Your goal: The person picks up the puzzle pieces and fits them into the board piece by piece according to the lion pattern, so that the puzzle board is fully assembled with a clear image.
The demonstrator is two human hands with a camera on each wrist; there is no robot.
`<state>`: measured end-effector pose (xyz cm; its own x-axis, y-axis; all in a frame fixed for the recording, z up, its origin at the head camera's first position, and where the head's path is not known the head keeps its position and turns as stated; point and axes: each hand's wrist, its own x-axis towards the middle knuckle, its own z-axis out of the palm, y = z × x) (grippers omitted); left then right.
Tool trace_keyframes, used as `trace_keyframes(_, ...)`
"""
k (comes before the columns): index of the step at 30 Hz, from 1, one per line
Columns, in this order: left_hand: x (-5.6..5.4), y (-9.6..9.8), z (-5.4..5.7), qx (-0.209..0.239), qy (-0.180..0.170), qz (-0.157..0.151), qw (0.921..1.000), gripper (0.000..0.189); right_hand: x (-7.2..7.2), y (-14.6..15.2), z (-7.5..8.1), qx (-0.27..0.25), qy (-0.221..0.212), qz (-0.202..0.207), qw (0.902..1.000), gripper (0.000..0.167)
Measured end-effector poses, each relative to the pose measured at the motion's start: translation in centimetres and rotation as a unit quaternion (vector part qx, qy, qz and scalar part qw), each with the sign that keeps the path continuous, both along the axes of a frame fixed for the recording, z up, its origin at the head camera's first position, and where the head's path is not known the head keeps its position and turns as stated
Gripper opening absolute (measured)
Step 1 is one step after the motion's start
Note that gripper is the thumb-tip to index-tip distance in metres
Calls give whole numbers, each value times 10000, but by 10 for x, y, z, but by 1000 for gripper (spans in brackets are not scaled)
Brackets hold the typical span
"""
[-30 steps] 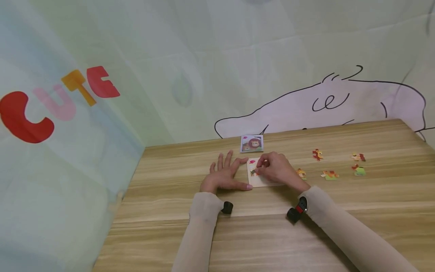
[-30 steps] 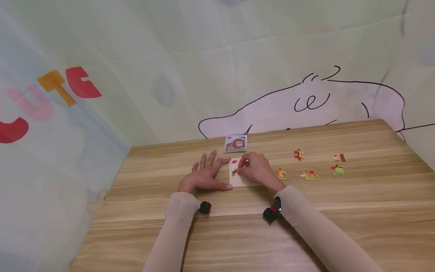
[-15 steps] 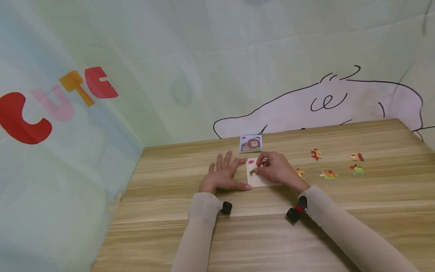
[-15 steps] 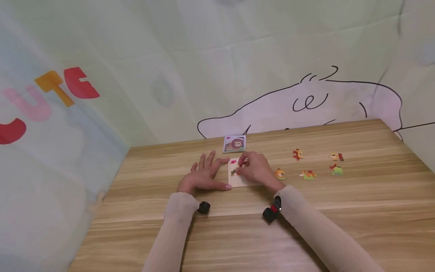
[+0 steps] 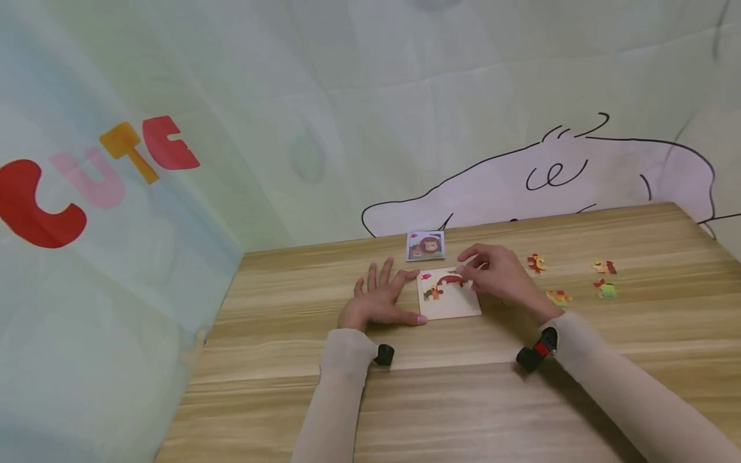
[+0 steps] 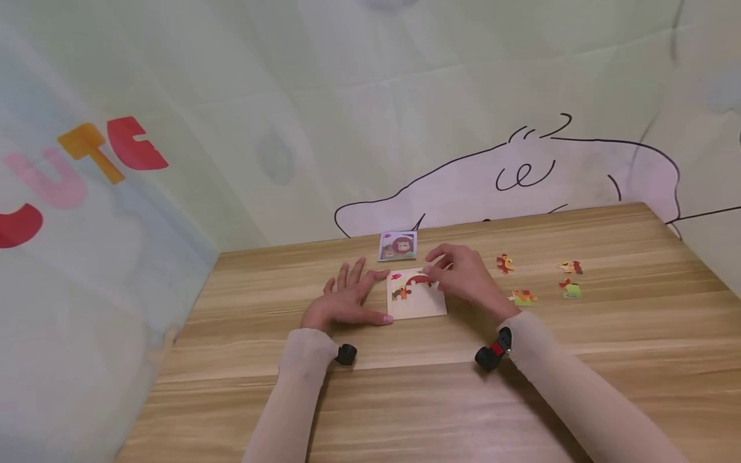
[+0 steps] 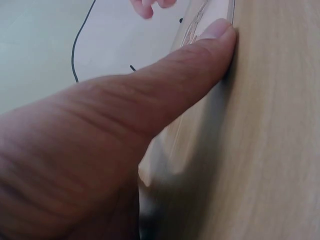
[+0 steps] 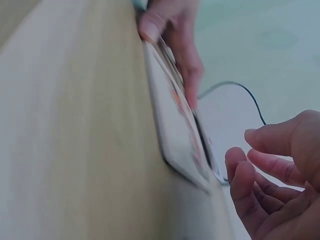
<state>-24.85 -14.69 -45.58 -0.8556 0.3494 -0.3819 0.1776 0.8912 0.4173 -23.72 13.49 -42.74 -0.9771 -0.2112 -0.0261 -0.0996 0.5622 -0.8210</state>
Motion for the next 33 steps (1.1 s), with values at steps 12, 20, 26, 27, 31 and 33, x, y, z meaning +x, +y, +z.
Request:
trace_keyframes(12,2,2,3,99,17,21,9999,107,-5,68,10,425,186,-367,9982,35)
trace_keyframes(20,2,3,4,107,-6,17,9999,106,-5,104,5,775,163,-439,9959,38)
trace_keyframes(26,4,2,7,127,-75,38,9999,106,-7,121,3,1192,112,-365,9921,41)
trace_keyframes(27,4,1,8,137,-76,44,9999,106,-8,123,3,1286,121,-326,9911,42)
trace_keyframes(31,3,0,5,74,-63,48,9999,107,-10,130,2,1692,56,3,9856,52)
trace_keyframes(33,3,0,4,71,-29,42,10000,106,-11,133,1,1842,96,226,9826,54)
